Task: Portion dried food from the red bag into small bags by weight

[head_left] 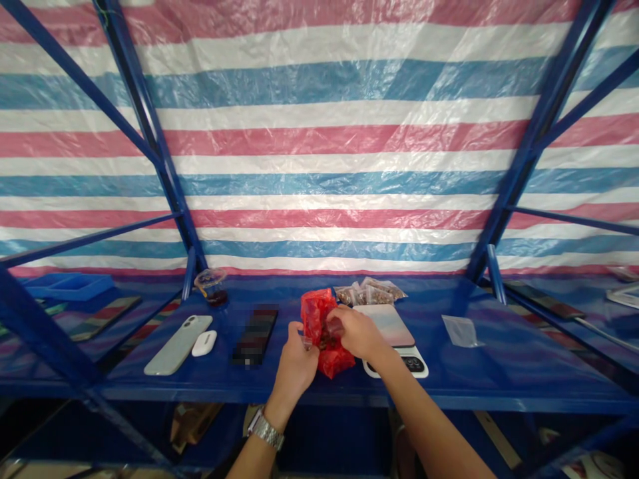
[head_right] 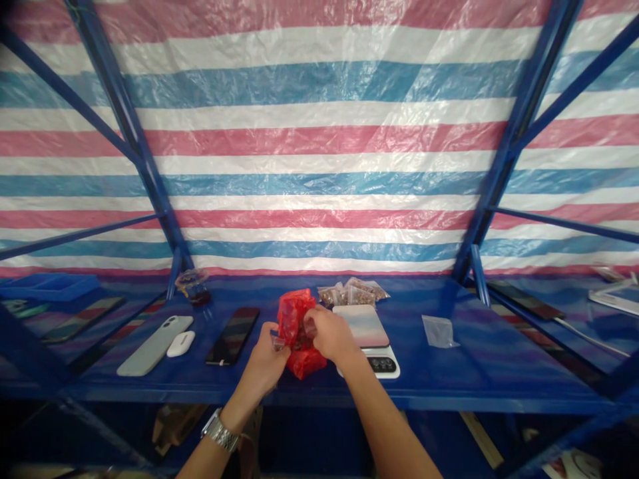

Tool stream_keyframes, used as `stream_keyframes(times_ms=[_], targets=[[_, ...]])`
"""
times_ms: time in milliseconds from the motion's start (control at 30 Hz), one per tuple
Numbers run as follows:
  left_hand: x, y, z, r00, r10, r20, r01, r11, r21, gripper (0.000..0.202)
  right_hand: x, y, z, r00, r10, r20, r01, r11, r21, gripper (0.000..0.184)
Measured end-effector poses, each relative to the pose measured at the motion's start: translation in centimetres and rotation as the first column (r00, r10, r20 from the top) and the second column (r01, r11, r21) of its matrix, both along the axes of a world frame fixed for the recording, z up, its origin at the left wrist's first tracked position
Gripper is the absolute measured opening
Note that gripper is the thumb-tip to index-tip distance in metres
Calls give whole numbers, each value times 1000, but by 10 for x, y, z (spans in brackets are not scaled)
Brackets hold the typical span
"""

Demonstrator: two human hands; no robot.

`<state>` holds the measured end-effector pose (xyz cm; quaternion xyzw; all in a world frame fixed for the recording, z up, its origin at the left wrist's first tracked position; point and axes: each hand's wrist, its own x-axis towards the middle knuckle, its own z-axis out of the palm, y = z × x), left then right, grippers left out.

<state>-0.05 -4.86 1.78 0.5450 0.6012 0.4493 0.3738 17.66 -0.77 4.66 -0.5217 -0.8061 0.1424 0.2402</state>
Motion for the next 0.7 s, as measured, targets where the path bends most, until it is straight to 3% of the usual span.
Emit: stream_keyframes(times_ms=[67,300,400,533,700], targets=[[1,1,-2,1000,23,-12,-23,999,23,34,-2,1,-2,999,-8,43,6,999,34,47],[2,4,7,961,147,236,-155,988,15,42,-12,-6,0,993,94,72,-100,992,79,42],[4,3,11,939,200,278,-209,978,3,47,-17,-8,-3,993,119,4,-119,992,41,44],[9,3,15,911,173,374,-190,982,10,54,-19,-5,-11,988,105,-112,-107,994,-6,43],[6,5,16,910,192,369,-225,973,49,54,-17,0,-17,972,80,-222,-84,996,-5,46]])
